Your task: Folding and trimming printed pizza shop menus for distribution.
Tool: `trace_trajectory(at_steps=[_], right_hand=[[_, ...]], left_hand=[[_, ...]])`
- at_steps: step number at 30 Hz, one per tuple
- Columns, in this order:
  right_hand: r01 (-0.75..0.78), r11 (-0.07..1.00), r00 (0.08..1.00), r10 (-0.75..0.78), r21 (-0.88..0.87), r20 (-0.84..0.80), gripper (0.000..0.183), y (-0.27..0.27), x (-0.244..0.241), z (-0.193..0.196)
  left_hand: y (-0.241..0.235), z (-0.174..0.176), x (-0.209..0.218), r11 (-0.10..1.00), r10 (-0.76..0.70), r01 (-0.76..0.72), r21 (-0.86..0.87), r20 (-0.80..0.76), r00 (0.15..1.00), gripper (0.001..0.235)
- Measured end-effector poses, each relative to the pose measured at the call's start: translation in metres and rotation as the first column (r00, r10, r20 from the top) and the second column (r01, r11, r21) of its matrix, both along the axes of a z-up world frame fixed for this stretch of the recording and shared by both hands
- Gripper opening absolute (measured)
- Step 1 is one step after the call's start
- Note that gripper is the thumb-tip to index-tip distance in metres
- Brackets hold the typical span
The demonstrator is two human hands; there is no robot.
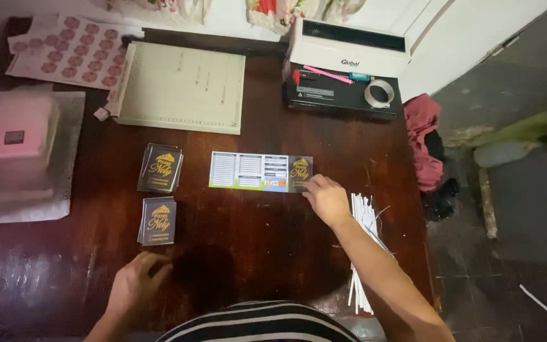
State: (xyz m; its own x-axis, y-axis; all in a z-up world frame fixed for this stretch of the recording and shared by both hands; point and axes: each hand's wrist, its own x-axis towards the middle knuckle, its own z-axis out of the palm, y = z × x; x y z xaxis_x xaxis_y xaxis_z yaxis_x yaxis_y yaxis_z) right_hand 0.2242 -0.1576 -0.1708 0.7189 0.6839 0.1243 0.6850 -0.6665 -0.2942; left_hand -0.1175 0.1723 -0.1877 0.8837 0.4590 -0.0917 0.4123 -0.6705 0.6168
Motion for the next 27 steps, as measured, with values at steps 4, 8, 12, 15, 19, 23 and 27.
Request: trace_trajectory(at_steps=[4,8,12,15,19,23,27], right_hand=[[-0.2,0.98,0.93,0.192,-0.007,0.313,0.039,-0.003,0.014,-0.037],[-0.201,0.926,0.877,0.315,-0.318,0.363,0.026,-0.012,0.02,-0.069],[-0.238,0.938,0.86,0.324,-0.251,0.394,0.015,-0.016,0.021,-0.074],[-0.246,0.936,0.882,0.324,-0.251,0.343,0.007,-0.02,0.027,-0.072],[-0.273,0.936,0.853,0.342,-0.222,0.394,0.008,-0.026,0.039,-0.082],[-0.286,0.931,0.848,0.356,-0.228,0.393,0.006,-0.027,0.041,-0.09],[-0.299,0.928,0.869,0.361,-0.223,0.339,0.006,-0.026,0.037,-0.088]], left_hand=[[0.0,0.009,-0.024,0.999,0.028,-0.027,0.033,-0.018,0.999,0.023],[-0.001,0.014,-0.036,0.997,0.067,-0.067,0.044,-0.006,0.998,0.023],[-0.007,0.023,-0.044,0.991,0.117,-0.112,0.068,-0.087,0.989,0.022],[-0.017,0.034,-0.043,0.992,0.118,-0.113,0.059,-0.078,0.99,0.023],[-0.031,0.041,-0.047,0.992,0.122,-0.119,0.043,-0.082,0.989,0.024],[-0.04,0.025,-0.067,0.982,0.165,-0.149,0.118,-0.143,0.976,0.023],[-0.029,0.003,-0.087,0.976,0.194,-0.165,0.142,-0.225,0.955,0.024]])
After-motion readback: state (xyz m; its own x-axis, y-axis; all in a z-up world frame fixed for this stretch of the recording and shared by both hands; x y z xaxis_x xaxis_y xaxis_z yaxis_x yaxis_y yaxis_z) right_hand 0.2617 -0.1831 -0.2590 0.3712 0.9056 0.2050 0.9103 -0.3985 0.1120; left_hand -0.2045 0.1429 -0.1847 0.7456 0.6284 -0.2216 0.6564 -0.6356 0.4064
